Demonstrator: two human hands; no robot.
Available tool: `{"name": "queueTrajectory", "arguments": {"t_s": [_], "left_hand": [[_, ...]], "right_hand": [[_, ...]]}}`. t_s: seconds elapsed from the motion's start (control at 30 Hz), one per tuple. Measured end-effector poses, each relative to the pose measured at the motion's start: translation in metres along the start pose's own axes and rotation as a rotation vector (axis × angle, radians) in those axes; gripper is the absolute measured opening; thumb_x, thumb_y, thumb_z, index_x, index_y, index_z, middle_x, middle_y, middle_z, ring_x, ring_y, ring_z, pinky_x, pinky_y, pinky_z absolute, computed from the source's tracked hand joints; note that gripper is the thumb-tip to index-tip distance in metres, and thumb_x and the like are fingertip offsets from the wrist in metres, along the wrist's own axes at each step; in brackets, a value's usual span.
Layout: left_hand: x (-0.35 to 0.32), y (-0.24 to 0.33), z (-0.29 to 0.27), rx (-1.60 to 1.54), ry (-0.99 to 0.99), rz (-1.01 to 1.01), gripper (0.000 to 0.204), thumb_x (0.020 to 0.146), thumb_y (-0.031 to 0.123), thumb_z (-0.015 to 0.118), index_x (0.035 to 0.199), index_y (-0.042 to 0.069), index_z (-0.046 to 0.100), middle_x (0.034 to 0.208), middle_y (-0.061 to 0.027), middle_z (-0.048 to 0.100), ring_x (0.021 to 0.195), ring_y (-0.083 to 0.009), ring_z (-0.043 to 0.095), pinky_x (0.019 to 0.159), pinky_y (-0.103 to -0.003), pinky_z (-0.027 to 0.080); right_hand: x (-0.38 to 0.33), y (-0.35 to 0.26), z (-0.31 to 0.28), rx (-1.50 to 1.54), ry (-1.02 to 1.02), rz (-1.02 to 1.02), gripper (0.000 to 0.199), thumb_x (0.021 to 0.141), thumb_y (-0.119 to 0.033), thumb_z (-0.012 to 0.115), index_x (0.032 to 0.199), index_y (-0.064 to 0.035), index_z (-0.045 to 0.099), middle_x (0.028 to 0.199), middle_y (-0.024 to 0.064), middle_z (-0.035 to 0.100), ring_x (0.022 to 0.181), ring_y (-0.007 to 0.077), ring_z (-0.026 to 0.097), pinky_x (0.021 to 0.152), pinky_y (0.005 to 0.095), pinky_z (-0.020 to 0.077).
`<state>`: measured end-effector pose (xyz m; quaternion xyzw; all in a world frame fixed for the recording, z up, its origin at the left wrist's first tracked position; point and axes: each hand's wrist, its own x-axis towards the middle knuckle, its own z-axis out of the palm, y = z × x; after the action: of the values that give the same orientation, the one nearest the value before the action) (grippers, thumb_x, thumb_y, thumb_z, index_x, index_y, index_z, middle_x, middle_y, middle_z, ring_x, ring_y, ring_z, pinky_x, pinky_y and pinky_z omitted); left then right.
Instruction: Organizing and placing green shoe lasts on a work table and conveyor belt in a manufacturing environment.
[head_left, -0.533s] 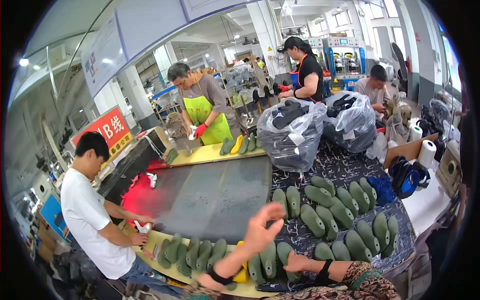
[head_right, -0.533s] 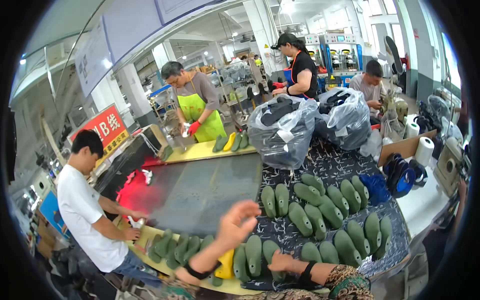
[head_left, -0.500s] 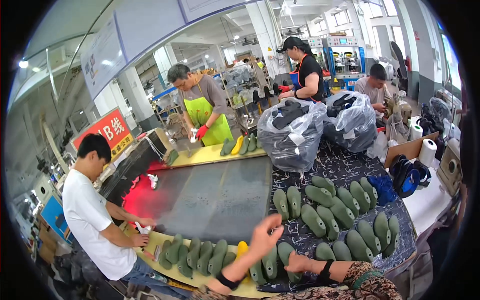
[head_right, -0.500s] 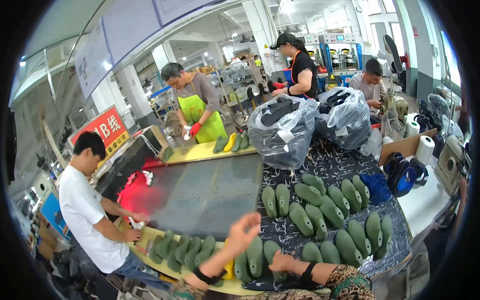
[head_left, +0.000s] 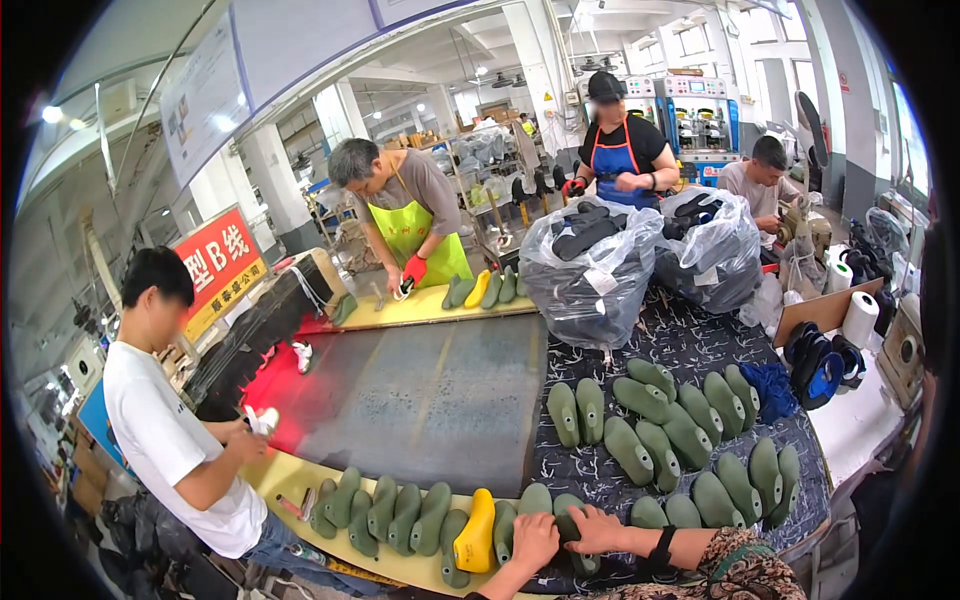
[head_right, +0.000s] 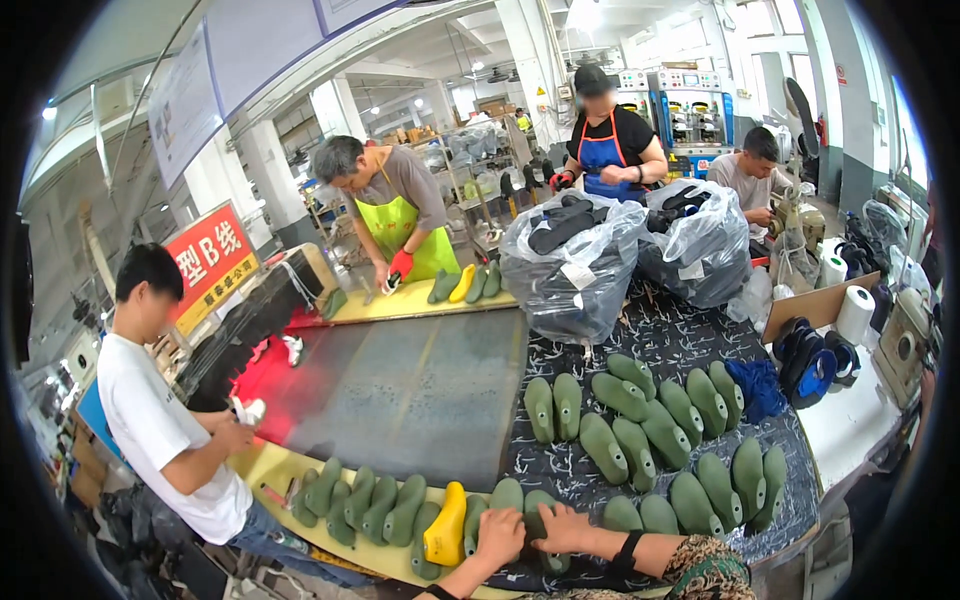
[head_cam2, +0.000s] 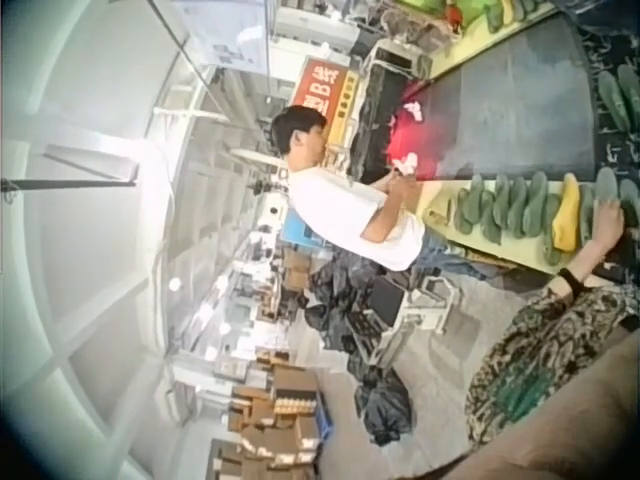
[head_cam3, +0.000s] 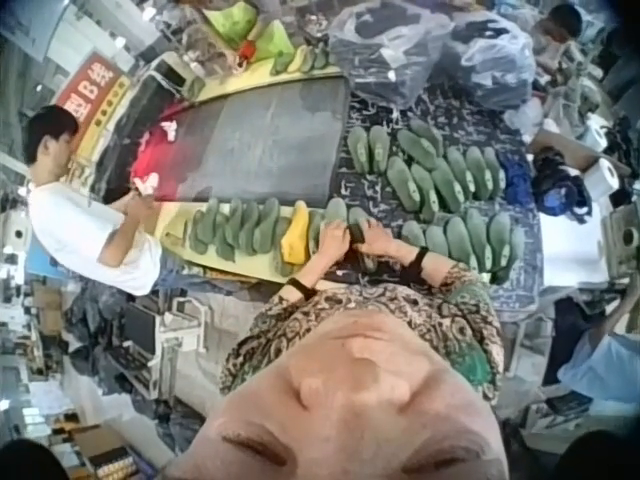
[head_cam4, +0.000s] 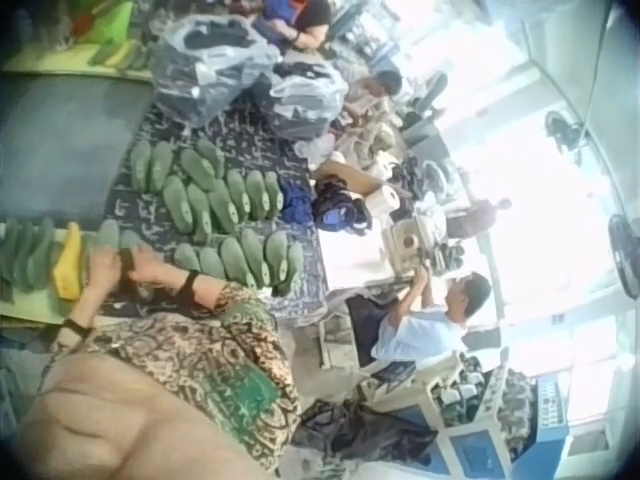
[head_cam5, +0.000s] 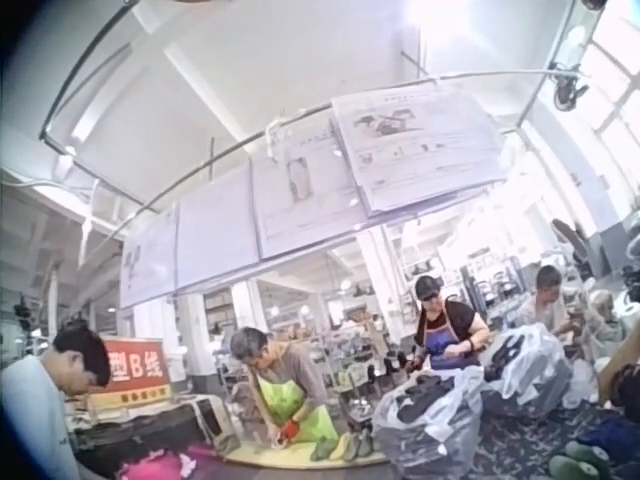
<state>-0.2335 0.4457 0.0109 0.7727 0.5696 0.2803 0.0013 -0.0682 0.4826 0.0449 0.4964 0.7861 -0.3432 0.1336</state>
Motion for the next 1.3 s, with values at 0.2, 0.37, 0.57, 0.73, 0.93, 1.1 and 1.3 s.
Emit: {"name": "queueTrajectory", "arguments": {"t_s": [0.2,0.37,0.57,0.73,0.93,1.1,1.3], "left_hand": [[0.0,-0.011,0.026,0.076,-0.179,-0.041,0.023,0.075,0.017,0.055,0.094,0.006,0.063,0.111,-0.0086,0.058,0.115,-0.0254,0.045,0.09,-0.045,0.032],[-0.002,-0.018,0.032,-0.067,-0.221,-0.17,0.023,0.074,0.016,0.055,0.094,0.008,0.064,0.115,-0.0048,0.058,0.12,-0.0257,0.041,0.094,-0.046,0.03],[0.0,-0.02,0.031,-0.105,-0.221,-0.194,0.022,0.076,0.015,0.052,0.092,0.008,0.065,0.115,-0.0044,0.058,0.121,-0.0253,0.04,0.094,-0.046,0.029],[-0.004,-0.021,0.031,-0.101,-0.204,-0.192,0.023,0.077,0.016,0.051,0.093,0.007,0.065,0.116,-0.0042,0.057,0.122,-0.0249,0.039,0.095,-0.045,0.029],[-0.002,-0.018,0.027,-0.124,-0.217,-0.183,0.021,0.076,0.015,0.053,0.092,0.009,0.065,0.115,-0.0041,0.058,0.121,-0.0252,0.041,0.093,-0.045,0.031],[-0.002,-0.019,0.03,-0.084,-0.248,-0.191,0.022,0.077,0.016,0.052,0.093,0.009,0.065,0.116,-0.0032,0.058,0.121,-0.025,0.04,0.094,-0.045,0.031],[-0.002,-0.022,0.031,-0.069,-0.25,-0.189,0.021,0.077,0.016,0.052,0.092,0.009,0.066,0.116,-0.0032,0.058,0.121,-0.0252,0.04,0.095,-0.044,0.031]], "right_hand": [[0.021,-0.012,0.039,-0.292,0.173,-0.174,0.059,0.078,-0.043,0.049,0.125,-0.0065,0.047,0.142,0.0221,0.019,0.131,0.0427,0.014,0.1,0.0577,0.0198],[0.023,0.0,0.045,-0.146,0.262,-0.228,0.049,0.078,-0.04,0.049,0.118,-0.0125,0.056,0.142,0.0216,0.02,0.132,0.042,0.012,0.1,0.0573,0.0188],[0.024,-0.006,0.044,-0.19,0.271,-0.213,0.048,0.077,-0.038,0.05,0.118,-0.0136,0.056,0.142,0.0209,0.02,0.132,0.0408,0.014,0.101,0.056,0.0192],[0.022,-0.006,0.042,-0.148,0.279,-0.228,0.048,0.076,-0.038,0.051,0.116,-0.0128,0.058,0.142,0.0211,0.021,0.132,0.0413,0.015,0.102,0.0562,0.0186],[0.022,-0.003,0.044,-0.131,0.286,-0.224,0.049,0.076,-0.039,0.051,0.116,-0.0121,0.057,0.142,0.0208,0.021,0.132,0.0414,0.014,0.102,0.0551,0.0181],[0.021,-0.002,0.045,-0.124,0.284,-0.222,0.05,0.076,-0.039,0.05,0.119,-0.0126,0.056,0.142,0.0206,0.021,0.132,0.0412,0.014,0.103,0.0541,0.0178],[0.023,-0.001,0.045,-0.112,0.296,-0.239,0.051,0.077,-0.039,0.049,0.12,-0.0125,0.054,0.142,0.0207,0.021,0.132,0.041,0.014,0.102,0.0544,0.0176]]}}
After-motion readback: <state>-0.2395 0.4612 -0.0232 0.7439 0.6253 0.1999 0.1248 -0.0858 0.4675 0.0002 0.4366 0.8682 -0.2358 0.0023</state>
